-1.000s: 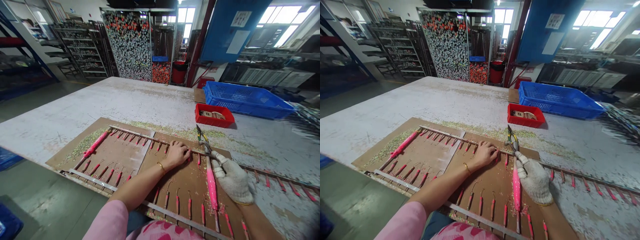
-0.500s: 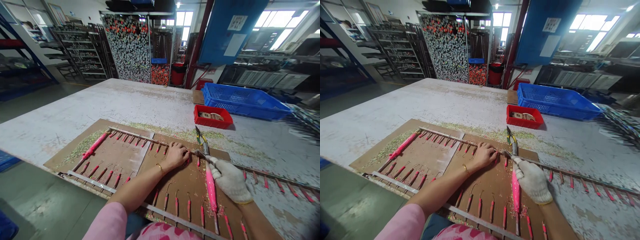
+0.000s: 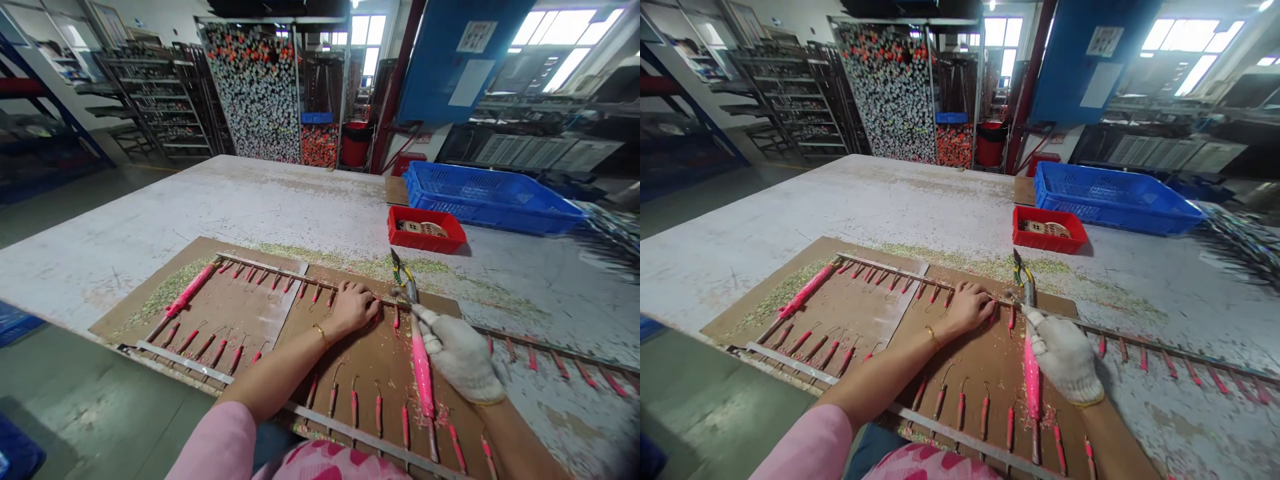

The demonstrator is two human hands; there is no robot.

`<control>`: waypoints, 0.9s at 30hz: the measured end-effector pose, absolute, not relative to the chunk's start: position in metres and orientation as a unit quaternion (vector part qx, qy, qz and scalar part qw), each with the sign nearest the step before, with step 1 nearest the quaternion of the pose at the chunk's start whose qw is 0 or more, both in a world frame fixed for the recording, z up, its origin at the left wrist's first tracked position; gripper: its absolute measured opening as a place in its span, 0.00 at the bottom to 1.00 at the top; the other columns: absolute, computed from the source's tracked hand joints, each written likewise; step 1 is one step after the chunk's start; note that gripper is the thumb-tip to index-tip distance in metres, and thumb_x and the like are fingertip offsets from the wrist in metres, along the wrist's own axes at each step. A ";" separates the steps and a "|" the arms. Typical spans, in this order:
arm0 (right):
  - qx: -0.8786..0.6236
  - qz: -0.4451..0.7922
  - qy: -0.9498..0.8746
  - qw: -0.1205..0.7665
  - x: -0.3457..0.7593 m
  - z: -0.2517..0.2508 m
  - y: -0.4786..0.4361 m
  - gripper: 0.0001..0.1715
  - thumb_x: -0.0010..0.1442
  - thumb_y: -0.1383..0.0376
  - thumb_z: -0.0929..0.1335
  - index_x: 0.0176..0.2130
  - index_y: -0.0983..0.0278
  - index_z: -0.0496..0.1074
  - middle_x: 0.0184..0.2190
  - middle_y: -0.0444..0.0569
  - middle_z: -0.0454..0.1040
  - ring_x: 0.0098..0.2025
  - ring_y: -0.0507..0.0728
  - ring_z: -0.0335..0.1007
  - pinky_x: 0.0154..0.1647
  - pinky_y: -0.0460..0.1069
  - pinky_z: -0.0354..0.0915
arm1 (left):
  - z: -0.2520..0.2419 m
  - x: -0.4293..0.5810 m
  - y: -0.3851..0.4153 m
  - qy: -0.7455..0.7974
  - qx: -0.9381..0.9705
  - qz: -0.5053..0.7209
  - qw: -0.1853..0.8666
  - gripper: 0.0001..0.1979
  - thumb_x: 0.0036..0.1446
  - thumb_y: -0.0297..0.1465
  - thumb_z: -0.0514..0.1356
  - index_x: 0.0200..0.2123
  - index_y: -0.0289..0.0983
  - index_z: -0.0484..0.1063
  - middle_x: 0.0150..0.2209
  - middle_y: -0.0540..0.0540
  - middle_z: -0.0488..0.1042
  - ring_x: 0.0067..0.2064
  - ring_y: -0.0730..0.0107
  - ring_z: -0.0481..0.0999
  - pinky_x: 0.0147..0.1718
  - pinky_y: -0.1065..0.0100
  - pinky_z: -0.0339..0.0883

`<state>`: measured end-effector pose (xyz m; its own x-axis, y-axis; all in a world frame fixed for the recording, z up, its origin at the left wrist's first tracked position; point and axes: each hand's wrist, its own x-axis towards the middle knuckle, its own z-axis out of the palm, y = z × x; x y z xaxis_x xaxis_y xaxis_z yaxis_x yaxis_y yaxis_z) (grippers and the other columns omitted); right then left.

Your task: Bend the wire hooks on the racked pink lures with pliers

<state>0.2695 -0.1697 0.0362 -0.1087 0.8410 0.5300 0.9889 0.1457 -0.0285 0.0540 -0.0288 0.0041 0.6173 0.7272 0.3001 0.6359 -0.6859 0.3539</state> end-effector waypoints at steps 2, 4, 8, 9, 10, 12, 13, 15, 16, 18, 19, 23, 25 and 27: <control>-0.615 -0.168 -0.750 0.177 0.270 0.036 -0.169 0.25 0.67 0.69 0.62 0.58 0.57 0.78 0.30 0.45 0.79 0.31 0.55 0.71 0.35 0.50 0.62 | 0.005 0.054 -0.029 0.382 0.893 0.213 0.107 0.16 0.70 0.40 0.57 0.37 0.40 0.82 0.45 0.44 0.79 0.50 0.60 0.73 0.58 0.52 0.57; -0.613 -0.180 -0.744 0.196 0.272 0.036 -0.170 0.26 0.66 0.69 0.63 0.59 0.58 0.77 0.31 0.46 0.79 0.32 0.56 0.71 0.37 0.51 0.63 | 0.005 0.054 -0.029 0.374 0.897 0.209 0.108 0.16 0.70 0.40 0.57 0.37 0.40 0.82 0.44 0.44 0.79 0.49 0.60 0.73 0.58 0.53 0.57; -0.620 -0.204 -0.727 0.213 0.273 0.036 -0.169 0.26 0.66 0.65 0.65 0.61 0.60 0.76 0.31 0.49 0.78 0.33 0.56 0.71 0.38 0.52 0.62 | 0.004 0.054 -0.028 0.373 0.896 0.213 0.109 0.17 0.71 0.40 0.57 0.36 0.40 0.82 0.43 0.44 0.80 0.49 0.60 0.73 0.58 0.53 0.57; -0.618 -0.201 -0.737 0.188 0.273 0.036 -0.169 0.26 0.65 0.66 0.65 0.60 0.59 0.77 0.30 0.48 0.78 0.31 0.56 0.69 0.36 0.51 0.61 | 0.004 0.054 -0.028 0.376 0.894 0.217 0.110 0.17 0.71 0.40 0.57 0.35 0.41 0.82 0.42 0.44 0.80 0.49 0.60 0.73 0.58 0.53 0.56; -0.615 -0.198 -0.746 0.162 0.273 0.036 -0.168 0.27 0.64 0.67 0.65 0.59 0.57 0.77 0.28 0.47 0.77 0.29 0.55 0.68 0.34 0.51 0.59 | 0.004 0.054 -0.028 0.378 0.893 0.219 0.111 0.17 0.71 0.40 0.57 0.35 0.41 0.82 0.42 0.44 0.80 0.49 0.61 0.73 0.58 0.53 0.56; -0.611 -0.202 -0.753 0.139 0.273 0.036 -0.168 0.27 0.63 0.69 0.64 0.58 0.56 0.78 0.26 0.45 0.76 0.28 0.55 0.67 0.33 0.51 0.58 | 0.004 0.055 -0.028 0.379 0.892 0.219 0.113 0.16 0.71 0.39 0.57 0.36 0.41 0.82 0.42 0.44 0.80 0.49 0.61 0.73 0.58 0.53 0.56; -0.611 -0.212 -0.748 0.149 0.274 0.036 -0.168 0.27 0.64 0.68 0.64 0.58 0.57 0.78 0.27 0.46 0.76 0.29 0.55 0.68 0.33 0.51 0.59 | 0.004 0.055 -0.028 0.378 0.893 0.216 0.113 0.16 0.71 0.40 0.57 0.36 0.41 0.82 0.42 0.44 0.80 0.49 0.61 0.73 0.58 0.53 0.56; -0.613 -0.234 -0.731 0.186 0.273 0.037 -0.169 0.25 0.66 0.66 0.65 0.60 0.59 0.77 0.30 0.48 0.77 0.32 0.57 0.70 0.37 0.52 0.61 | 0.004 0.055 -0.028 0.377 0.895 0.210 0.112 0.16 0.70 0.40 0.57 0.36 0.41 0.82 0.42 0.44 0.80 0.48 0.61 0.73 0.58 0.53 0.57; -0.613 -0.239 -0.726 0.200 0.273 0.037 -0.169 0.25 0.67 0.64 0.65 0.61 0.60 0.76 0.31 0.49 0.78 0.34 0.57 0.71 0.38 0.52 0.62 | 0.005 0.055 -0.028 0.377 0.895 0.209 0.113 0.16 0.70 0.40 0.57 0.36 0.41 0.83 0.42 0.44 0.80 0.48 0.60 0.73 0.58 0.53 0.57; -0.612 -0.230 -0.733 0.189 0.272 0.037 -0.169 0.26 0.67 0.65 0.65 0.62 0.59 0.75 0.31 0.48 0.78 0.34 0.57 0.71 0.37 0.52 0.61 | 0.005 0.055 -0.029 0.381 0.893 0.213 0.114 0.16 0.70 0.40 0.57 0.36 0.41 0.83 0.42 0.44 0.80 0.48 0.60 0.73 0.58 0.53 0.57; -0.611 -0.218 -0.742 0.168 0.272 0.036 -0.168 0.27 0.66 0.66 0.65 0.62 0.58 0.75 0.30 0.47 0.78 0.32 0.57 0.70 0.35 0.51 0.60 | 0.006 0.055 -0.029 0.383 0.891 0.216 0.115 0.16 0.70 0.40 0.57 0.36 0.42 0.83 0.42 0.44 0.80 0.48 0.60 0.73 0.58 0.52 0.57; -0.615 -0.196 -0.749 0.150 0.273 0.035 -0.168 0.27 0.64 0.68 0.64 0.59 0.57 0.77 0.28 0.46 0.77 0.30 0.56 0.69 0.34 0.51 0.59 | 0.006 0.055 -0.029 0.381 0.892 0.214 0.117 0.16 0.70 0.39 0.58 0.36 0.41 0.83 0.43 0.44 0.80 0.49 0.60 0.73 0.58 0.52 0.57; -0.622 -0.210 -0.727 0.202 0.274 0.036 -0.168 0.26 0.66 0.66 0.64 0.60 0.60 0.76 0.32 0.49 0.79 0.34 0.57 0.72 0.38 0.52 0.62 | 0.005 0.055 -0.029 0.376 0.895 0.211 0.114 0.16 0.70 0.39 0.57 0.36 0.41 0.83 0.42 0.44 0.80 0.48 0.60 0.73 0.57 0.53 0.57; -0.630 -0.207 -0.715 0.223 0.273 0.036 -0.168 0.26 0.68 0.64 0.64 0.62 0.61 0.75 0.32 0.50 0.79 0.35 0.58 0.73 0.39 0.52 0.64 | 0.003 0.055 -0.028 0.375 0.895 0.217 0.109 0.16 0.70 0.40 0.57 0.36 0.41 0.83 0.42 0.44 0.80 0.48 0.61 0.73 0.57 0.53 0.57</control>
<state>0.2725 -0.1675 0.0358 -0.1070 0.8083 0.5789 0.9925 0.1210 0.0145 0.0548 -0.0281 0.0035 0.6245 0.7188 0.3055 0.6242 -0.6944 0.3580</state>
